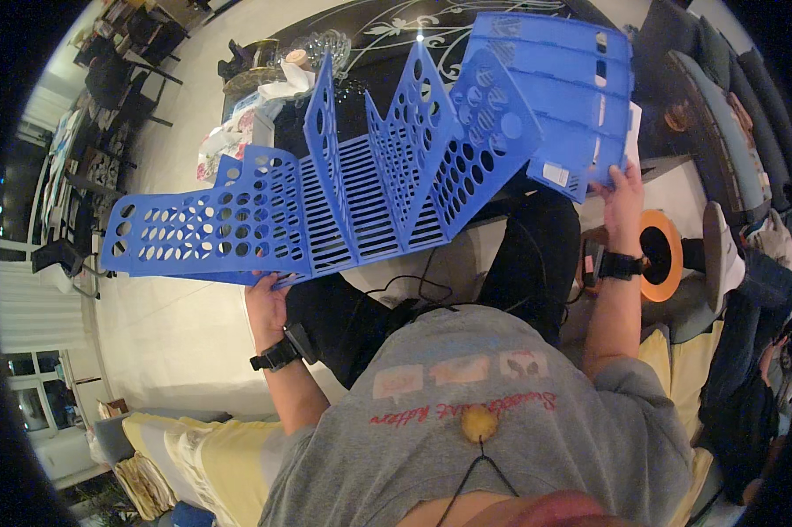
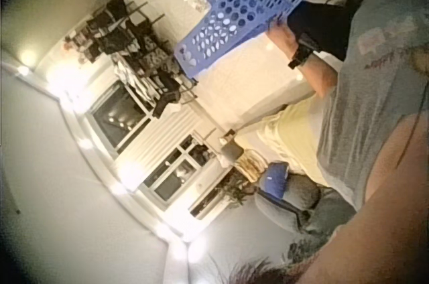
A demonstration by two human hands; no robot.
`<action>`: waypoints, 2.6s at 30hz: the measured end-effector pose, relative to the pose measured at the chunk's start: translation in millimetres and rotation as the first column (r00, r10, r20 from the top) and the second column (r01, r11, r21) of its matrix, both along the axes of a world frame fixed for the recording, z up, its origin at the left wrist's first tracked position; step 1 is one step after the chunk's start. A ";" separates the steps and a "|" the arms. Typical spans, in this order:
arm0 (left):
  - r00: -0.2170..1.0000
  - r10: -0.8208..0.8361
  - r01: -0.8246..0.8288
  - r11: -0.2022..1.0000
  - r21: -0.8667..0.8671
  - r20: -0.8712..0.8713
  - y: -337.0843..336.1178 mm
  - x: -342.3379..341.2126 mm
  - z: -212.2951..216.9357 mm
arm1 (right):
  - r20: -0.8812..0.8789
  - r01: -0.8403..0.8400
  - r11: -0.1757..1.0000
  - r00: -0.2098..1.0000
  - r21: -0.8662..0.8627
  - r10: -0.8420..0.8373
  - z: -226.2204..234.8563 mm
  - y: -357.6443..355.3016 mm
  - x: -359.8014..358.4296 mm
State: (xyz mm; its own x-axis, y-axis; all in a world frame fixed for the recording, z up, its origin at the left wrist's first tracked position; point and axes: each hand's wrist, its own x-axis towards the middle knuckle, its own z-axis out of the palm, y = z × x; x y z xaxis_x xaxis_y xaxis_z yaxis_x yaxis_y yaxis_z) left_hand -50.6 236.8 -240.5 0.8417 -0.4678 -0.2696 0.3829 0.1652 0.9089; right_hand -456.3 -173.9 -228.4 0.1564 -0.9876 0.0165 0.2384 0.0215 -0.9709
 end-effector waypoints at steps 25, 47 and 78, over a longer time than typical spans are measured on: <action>1.000 -0.017 0.017 0.997 0.078 0.000 8.7 -3.4 -2.1 | 0.260 0.356 0.934 0.905 -0.028 -0.337 24.4 -54.7 -82.1; 0.964 -0.156 0.128 0.982 0.136 0.217 15.1 -0.3 -19.4 | 0.371 -0.059 0.960 0.927 0.275 -0.049 -107.5 -178.1 -70.5; 0.985 -0.120 0.082 0.958 0.276 0.124 10.0 5.7 -19.1 | -0.581 -0.322 0.489 0.551 -0.811 -0.599 43.6 40.4 9.3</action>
